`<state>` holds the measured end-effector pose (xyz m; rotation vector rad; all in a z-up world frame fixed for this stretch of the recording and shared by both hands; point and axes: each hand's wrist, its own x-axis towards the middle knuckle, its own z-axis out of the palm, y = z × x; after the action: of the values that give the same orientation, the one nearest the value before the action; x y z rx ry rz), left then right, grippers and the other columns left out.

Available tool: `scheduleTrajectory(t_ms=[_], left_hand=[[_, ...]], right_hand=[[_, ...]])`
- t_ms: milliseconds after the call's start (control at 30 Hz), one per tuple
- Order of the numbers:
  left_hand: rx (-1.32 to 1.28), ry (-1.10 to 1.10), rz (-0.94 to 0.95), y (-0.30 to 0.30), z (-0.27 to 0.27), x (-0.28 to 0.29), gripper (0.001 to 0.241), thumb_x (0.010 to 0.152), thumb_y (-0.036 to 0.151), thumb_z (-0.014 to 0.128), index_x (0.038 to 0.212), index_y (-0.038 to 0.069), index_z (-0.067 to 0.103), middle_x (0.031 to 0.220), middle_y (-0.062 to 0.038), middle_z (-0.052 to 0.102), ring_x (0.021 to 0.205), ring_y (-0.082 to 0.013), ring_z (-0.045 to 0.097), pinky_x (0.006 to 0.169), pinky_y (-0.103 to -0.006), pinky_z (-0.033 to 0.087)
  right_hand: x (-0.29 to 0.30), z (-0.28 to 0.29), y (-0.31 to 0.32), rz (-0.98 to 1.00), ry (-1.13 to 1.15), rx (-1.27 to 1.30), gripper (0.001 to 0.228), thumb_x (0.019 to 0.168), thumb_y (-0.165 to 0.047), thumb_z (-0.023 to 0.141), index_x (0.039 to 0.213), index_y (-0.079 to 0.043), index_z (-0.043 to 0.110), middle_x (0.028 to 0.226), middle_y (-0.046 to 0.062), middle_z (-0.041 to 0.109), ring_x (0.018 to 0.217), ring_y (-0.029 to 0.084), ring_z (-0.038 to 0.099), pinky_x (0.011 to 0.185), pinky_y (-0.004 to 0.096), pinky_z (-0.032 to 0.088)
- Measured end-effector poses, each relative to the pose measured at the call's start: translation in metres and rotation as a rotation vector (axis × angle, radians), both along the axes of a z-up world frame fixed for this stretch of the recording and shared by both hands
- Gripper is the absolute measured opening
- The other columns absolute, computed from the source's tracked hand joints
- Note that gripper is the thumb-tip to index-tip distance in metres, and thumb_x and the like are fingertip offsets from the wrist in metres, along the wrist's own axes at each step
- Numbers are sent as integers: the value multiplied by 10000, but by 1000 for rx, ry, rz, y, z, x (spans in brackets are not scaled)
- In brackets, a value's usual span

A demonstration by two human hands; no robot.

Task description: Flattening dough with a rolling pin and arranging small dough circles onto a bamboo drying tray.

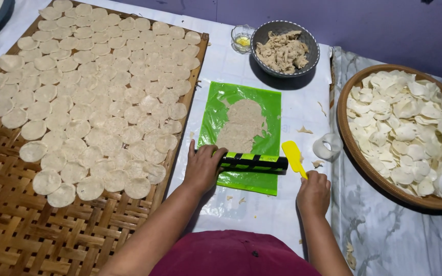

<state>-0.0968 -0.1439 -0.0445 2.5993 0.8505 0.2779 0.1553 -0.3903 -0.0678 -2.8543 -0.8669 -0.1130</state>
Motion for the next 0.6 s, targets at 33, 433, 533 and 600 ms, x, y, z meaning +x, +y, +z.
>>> scheduleTrajectory(t_ms=[33,433,533,600], left_hand=[[-2,0,2,-4,1,-1,578,851,320,752,1373,305,505,1248,-29,615,1321,-284,509,1221,-661,80],[53,-8,-13,20,19,29,525,863,285,756,1347,249,557,1283,-55,658,1323,-268,542,1219,-685,-4],[34,96,45,17,31,35,620,957,307,656,1518,244,398,1538,-94,477,1492,-310,343,1210,-697,-14],[-53,208,21,18,47,38,604,1080,469,288,1623,211,234,1704,-111,200,1584,-310,81,1228,-622,-83]], right_hand=[[-2,4,-3,2,0,-2,233,1031,-216,633,1262,-185,641,1135,45,634,1060,236,663,868,363,551],[-64,62,92,508,136,62,547,1087,-439,375,1548,-147,416,1534,160,463,1454,360,399,1214,654,131],[-61,48,108,532,65,-37,689,1066,-519,380,1628,-134,278,1630,161,341,1532,342,252,1203,685,75],[-56,52,121,463,126,-199,775,1049,-658,218,1622,-138,251,1659,147,299,1560,301,213,1221,676,-35]])
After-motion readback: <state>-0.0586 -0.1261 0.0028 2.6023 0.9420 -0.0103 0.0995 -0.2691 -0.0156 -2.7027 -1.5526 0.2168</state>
